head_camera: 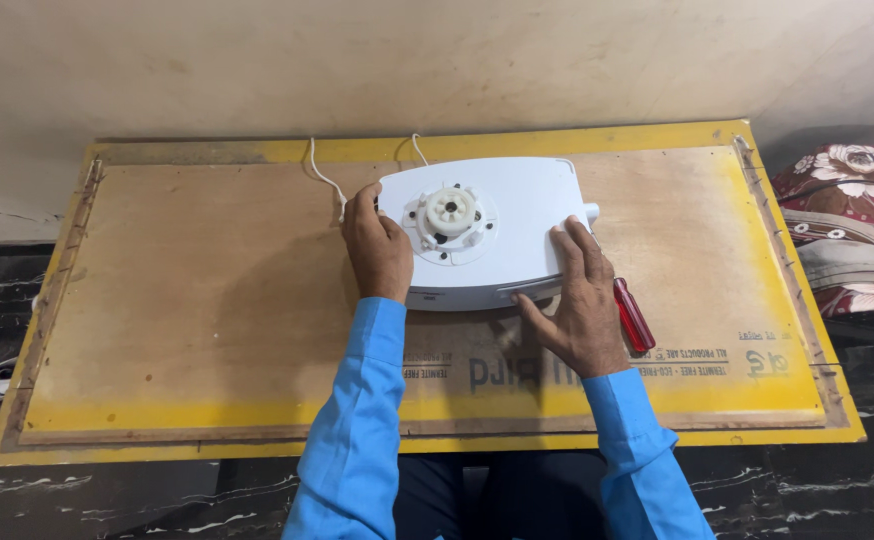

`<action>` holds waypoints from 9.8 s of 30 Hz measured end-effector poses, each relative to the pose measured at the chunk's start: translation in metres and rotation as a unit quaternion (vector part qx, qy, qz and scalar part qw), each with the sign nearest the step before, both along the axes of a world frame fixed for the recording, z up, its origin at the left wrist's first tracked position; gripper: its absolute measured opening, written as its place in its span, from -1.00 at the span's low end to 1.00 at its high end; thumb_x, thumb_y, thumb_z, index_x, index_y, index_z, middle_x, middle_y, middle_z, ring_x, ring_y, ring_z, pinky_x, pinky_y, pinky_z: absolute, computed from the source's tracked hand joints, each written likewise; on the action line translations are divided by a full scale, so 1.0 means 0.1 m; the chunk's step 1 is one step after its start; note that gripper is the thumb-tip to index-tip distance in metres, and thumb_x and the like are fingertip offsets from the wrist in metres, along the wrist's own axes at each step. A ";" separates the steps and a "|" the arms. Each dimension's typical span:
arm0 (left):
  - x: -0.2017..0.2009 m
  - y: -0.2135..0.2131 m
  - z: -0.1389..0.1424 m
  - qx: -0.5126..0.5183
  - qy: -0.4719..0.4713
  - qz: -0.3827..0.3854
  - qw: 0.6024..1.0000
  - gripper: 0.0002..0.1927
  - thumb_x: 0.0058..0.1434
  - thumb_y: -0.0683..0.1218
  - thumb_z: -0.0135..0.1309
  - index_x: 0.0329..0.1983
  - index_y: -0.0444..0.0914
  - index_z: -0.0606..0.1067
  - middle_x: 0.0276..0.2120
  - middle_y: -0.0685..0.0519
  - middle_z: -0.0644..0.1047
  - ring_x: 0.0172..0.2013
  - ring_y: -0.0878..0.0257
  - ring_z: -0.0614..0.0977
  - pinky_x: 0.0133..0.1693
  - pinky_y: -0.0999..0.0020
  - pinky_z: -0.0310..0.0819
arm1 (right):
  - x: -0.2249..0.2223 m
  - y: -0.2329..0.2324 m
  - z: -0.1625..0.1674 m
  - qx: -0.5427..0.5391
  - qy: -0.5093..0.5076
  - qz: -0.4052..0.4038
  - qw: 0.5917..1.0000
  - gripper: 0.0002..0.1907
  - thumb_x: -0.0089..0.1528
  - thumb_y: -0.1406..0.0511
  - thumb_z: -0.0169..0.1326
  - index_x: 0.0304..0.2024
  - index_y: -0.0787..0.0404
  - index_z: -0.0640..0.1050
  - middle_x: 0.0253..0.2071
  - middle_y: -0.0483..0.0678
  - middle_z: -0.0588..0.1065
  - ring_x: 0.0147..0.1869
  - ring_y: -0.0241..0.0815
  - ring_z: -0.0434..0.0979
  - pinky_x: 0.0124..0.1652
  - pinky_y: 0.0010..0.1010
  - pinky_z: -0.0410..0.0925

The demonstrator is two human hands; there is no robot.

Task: The person flips a small white electric appliance over on a wooden board and uses a red screwdriver to unscrew the screws on its base, working around the bottom panel by hand.

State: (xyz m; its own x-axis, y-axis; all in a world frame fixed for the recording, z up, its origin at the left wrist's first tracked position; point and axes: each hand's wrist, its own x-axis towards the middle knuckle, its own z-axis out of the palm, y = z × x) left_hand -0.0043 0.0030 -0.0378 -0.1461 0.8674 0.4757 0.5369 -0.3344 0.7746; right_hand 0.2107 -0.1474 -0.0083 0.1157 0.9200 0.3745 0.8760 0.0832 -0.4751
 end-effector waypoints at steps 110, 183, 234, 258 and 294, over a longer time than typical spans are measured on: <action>-0.02 0.00 -0.03 -0.022 -0.006 0.003 1.000 -0.61 0.23 -0.39 -0.13 0.12 -0.35 0.42 0.06 -0.18 0.49 0.12 -0.10 0.49 0.15 0.07 0.38 | -0.09 0.01 0.00 -0.010 0.020 -0.036 0.999 0.04 -0.06 0.19 0.47 0.38 0.14 0.23 0.48 0.11 0.09 0.53 0.26 0.08 0.39 0.05 0.19; -0.01 0.00 -0.03 -0.015 -0.016 0.004 1.000 -0.60 0.22 -0.39 -0.12 0.13 -0.36 0.42 0.06 -0.20 0.49 0.11 -0.13 0.50 0.13 0.05 0.39 | -0.82 -0.24 0.07 -0.034 -0.167 -0.016 0.985 -0.10 0.12 0.06 0.21 0.42 0.26 0.23 0.52 0.10 0.12 0.63 0.06 -0.10 0.48 0.19 -0.32; -0.40 -0.40 -0.35 -0.308 -0.342 -0.185 0.868 -0.14 0.22 0.39 -0.04 0.38 -0.29 0.30 0.29 -0.08 0.41 0.31 0.11 0.36 0.32 0.19 0.10 | 0.29 0.07 -0.53 -0.100 0.473 -0.016 0.876 0.05 0.22 -0.30 -0.18 0.47 0.31 0.17 0.46 0.18 0.23 0.56 0.07 0.13 0.41 -0.12 0.02; -0.58 -1.04 -0.09 -0.404 -0.344 -0.152 0.834 -0.17 0.20 0.38 -0.08 0.35 -0.25 0.33 0.30 -0.05 0.41 0.32 0.11 0.38 0.29 0.11 0.17 | 0.01 -0.57 0.08 -0.183 0.479 -0.063 0.856 0.40 -0.15 -0.48 -0.12 0.54 0.07 -0.13 0.51 0.24 -0.02 0.55 0.36 0.01 0.23 0.32 0.22; -0.28 -0.84 -0.15 -0.146 -0.273 -0.113 0.944 -0.12 0.44 0.42 -0.53 0.43 -0.35 0.27 0.33 -0.23 0.39 0.33 0.02 0.41 0.34 0.19 0.23 | 0.09 -0.27 0.23 -0.092 0.345 -0.051 0.933 0.02 0.26 -0.35 -0.32 0.30 0.39 0.32 0.22 0.22 0.41 0.32 0.04 0.39 0.28 -0.17 0.22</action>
State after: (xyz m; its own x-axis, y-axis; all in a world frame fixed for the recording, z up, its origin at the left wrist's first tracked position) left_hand -0.0325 -0.0811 -0.0528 -0.0960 0.9882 0.1195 -0.0285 -0.1227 0.9920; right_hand 0.2201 -0.1745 0.0145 0.3608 0.9325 0.0162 0.3553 -0.1214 -0.9268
